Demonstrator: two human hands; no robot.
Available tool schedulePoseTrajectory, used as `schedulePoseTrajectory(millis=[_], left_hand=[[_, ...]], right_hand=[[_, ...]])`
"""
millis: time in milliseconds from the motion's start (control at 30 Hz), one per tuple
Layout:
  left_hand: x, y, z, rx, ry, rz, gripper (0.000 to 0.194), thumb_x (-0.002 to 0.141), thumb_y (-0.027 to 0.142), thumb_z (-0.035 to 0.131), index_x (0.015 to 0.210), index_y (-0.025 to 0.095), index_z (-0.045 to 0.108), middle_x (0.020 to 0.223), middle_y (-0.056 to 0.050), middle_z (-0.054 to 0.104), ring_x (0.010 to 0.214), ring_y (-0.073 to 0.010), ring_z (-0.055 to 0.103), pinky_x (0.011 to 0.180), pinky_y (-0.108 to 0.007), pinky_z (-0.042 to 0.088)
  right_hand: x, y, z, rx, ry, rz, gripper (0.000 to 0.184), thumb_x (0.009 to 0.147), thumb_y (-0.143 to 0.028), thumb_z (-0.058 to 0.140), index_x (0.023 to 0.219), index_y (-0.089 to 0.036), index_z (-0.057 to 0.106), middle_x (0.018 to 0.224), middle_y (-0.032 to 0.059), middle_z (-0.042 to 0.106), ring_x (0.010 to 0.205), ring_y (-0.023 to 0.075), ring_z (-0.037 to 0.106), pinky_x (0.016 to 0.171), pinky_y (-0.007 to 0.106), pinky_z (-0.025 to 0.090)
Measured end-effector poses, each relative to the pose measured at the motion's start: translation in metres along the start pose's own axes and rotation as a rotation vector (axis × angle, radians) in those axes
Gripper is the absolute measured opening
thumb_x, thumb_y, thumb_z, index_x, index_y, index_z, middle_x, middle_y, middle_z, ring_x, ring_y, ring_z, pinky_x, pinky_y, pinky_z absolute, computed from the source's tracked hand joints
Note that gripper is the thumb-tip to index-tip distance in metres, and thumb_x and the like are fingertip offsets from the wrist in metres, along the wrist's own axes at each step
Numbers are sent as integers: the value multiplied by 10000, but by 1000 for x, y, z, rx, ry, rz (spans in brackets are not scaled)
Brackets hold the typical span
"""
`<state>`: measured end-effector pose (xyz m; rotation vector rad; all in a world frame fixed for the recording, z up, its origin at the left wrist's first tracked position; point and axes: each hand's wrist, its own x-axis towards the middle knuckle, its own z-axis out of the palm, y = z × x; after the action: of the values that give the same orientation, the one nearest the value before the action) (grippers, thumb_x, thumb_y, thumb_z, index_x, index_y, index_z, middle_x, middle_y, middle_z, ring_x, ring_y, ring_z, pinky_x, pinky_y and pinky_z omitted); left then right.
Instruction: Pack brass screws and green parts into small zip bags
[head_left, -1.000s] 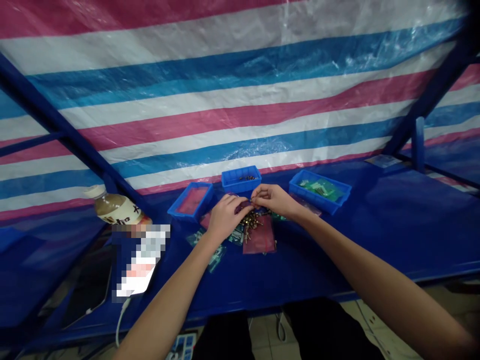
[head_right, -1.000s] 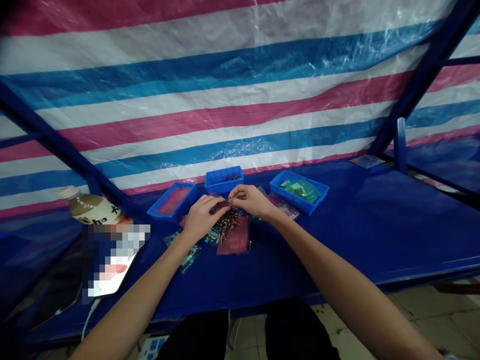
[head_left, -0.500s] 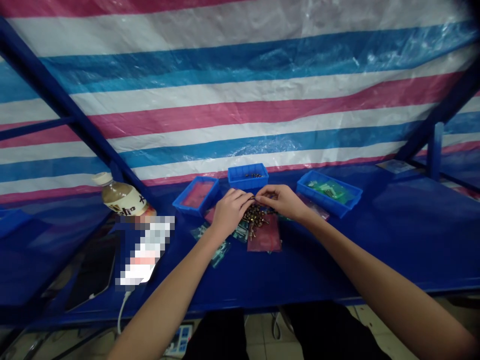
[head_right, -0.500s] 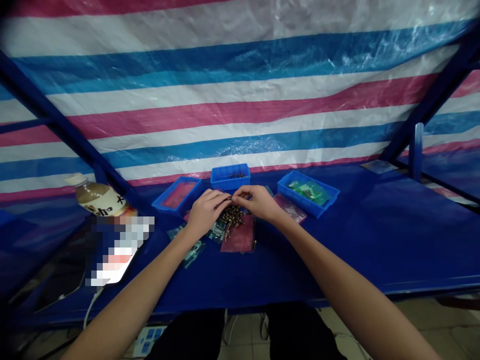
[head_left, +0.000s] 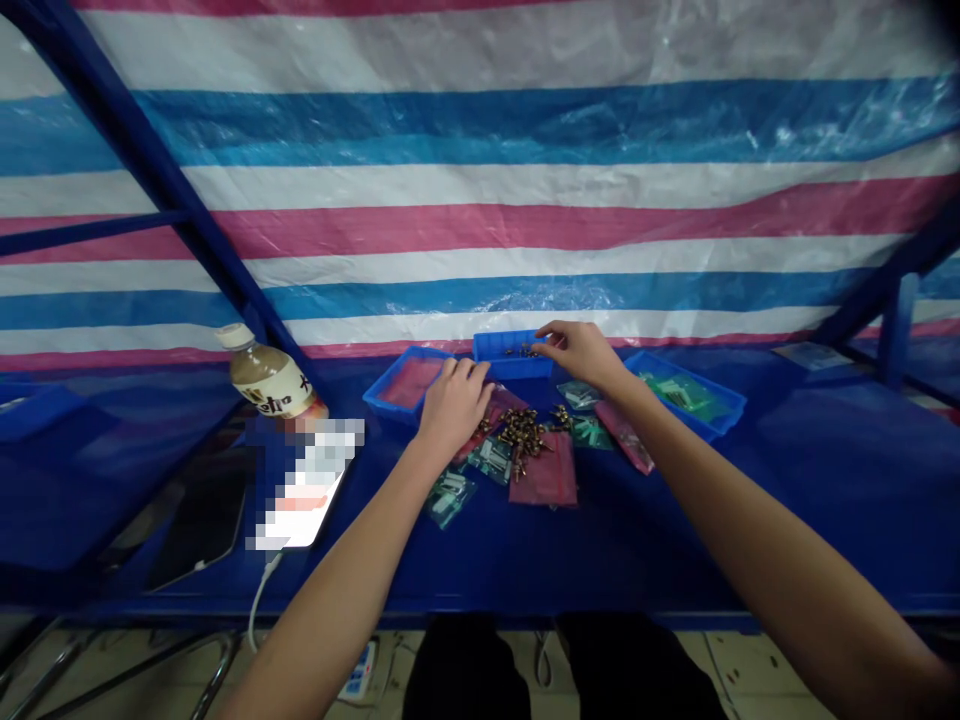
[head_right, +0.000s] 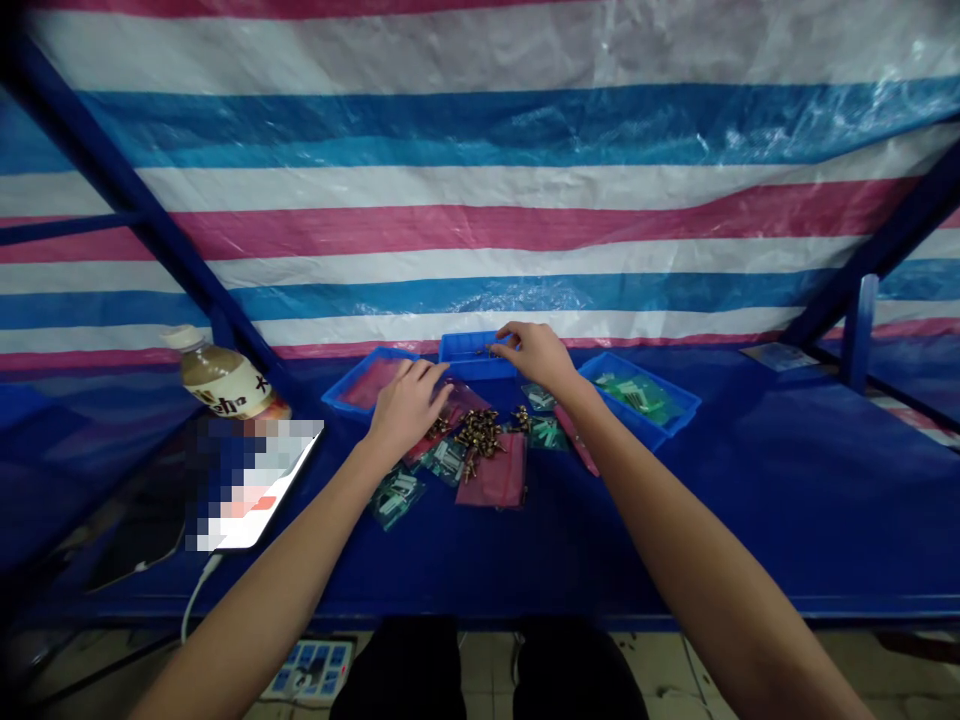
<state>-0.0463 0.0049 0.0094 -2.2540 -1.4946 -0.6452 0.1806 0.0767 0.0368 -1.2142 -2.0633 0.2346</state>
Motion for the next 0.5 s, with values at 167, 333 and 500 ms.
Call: schedulePoseTrajectory(millis=[167, 333, 500], left_hand=[[-2, 3, 9, -30, -3, 47, 321, 971, 318, 441, 1198, 162, 607, 1032, -109, 626, 1025, -264, 500, 851, -372, 472], [-3, 7, 13, -77, 23, 76, 275, 956, 320, 470, 1094, 165, 652, 973, -115, 631, 961, -266, 504, 791, -362, 474], [-4, 9, 16, -98, 23, 80, 269, 948, 330, 486, 1084, 164, 647, 940, -117, 631, 954, -271, 496, 761, -352, 465]], right_hand=[[-33, 1, 12, 20, -311, -127, 192, 871, -276, 581, 924, -187, 743, 804, 50, 720, 724, 183, 638, 686, 303, 449], [-59, -8, 24, -91, -359, -191, 184, 892, -301, 581, 940, -209, 734, 886, 76, 709, 829, 220, 633, 752, 342, 447], [-55, -9, 29, -142, -341, -156, 87, 858, -251, 621, 848, -196, 687, 851, 74, 671, 796, 209, 604, 717, 328, 429]])
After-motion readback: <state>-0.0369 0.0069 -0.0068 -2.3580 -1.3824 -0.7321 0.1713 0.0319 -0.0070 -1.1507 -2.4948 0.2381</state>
